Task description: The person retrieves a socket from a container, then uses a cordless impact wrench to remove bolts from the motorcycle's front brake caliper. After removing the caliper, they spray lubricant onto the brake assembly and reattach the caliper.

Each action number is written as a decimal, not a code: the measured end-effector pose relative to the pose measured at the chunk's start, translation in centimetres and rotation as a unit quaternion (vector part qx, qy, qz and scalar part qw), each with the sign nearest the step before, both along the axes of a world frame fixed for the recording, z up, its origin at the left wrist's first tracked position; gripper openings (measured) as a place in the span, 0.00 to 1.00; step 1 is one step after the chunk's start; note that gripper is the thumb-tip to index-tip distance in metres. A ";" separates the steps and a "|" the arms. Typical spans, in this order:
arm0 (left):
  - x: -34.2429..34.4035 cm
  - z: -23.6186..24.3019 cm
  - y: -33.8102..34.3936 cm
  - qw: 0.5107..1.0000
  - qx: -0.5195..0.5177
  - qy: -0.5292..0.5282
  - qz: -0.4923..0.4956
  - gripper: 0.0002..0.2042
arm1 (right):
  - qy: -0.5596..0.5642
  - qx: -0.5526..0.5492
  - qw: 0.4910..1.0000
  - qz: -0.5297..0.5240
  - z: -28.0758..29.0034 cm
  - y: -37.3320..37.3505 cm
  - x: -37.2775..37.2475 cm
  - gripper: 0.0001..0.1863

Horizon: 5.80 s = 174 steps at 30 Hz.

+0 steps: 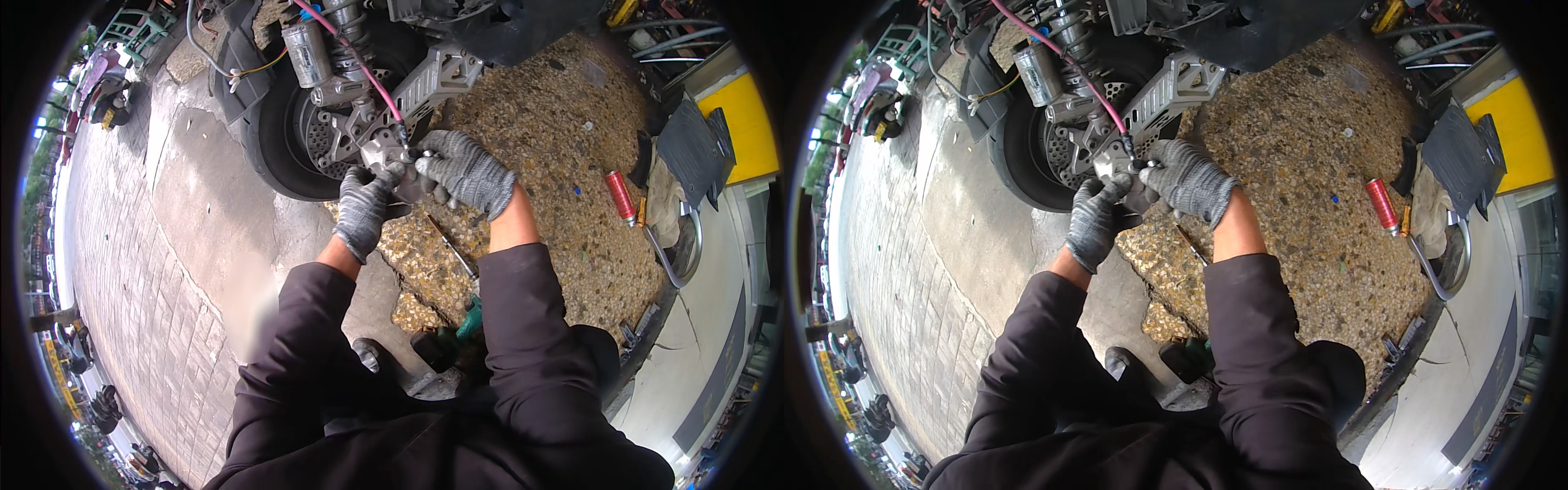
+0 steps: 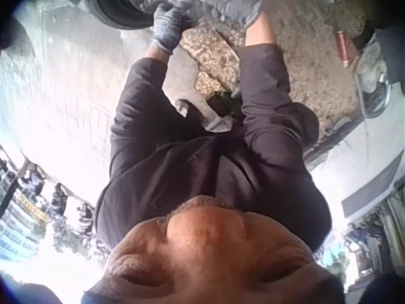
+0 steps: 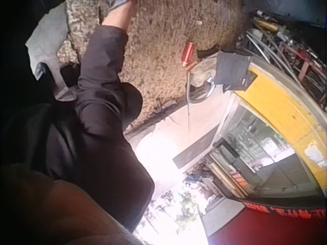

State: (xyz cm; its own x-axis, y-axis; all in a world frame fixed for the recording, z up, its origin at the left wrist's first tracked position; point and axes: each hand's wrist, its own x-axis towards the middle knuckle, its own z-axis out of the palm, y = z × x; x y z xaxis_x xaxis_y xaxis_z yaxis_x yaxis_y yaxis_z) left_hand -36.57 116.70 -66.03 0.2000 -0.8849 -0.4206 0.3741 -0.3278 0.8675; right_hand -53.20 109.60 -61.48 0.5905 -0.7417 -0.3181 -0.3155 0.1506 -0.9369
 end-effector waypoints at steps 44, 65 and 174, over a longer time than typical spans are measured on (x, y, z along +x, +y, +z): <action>-1.4 -4.7 -3.0 0.966 -0.081 0.245 -0.001 0.26 | 0.356 0.143 0.658 -0.649 -30.1 19.0 -52.8 0.15; -5.8 -3.8 4.9 0.982 0.129 0.023 0.136 0.25 | 0.431 -0.126 0.769 -0.454 -31.4 -1.0 -61.9 0.16; -3.6 -2.3 -0.8 0.951 -0.076 0.285 0.098 0.12 | 0.107 -0.497 0.857 0.080 -2.2 4.1 -0.5 0.40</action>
State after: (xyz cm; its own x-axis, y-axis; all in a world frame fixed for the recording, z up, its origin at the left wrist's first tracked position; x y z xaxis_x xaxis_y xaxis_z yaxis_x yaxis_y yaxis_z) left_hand -40.18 115.91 -68.35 0.1453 -0.9135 -0.3800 0.8379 -0.0906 0.5383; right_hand -53.67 113.65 -63.66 0.7173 -0.6240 0.3099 -0.4389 -0.7501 -0.4946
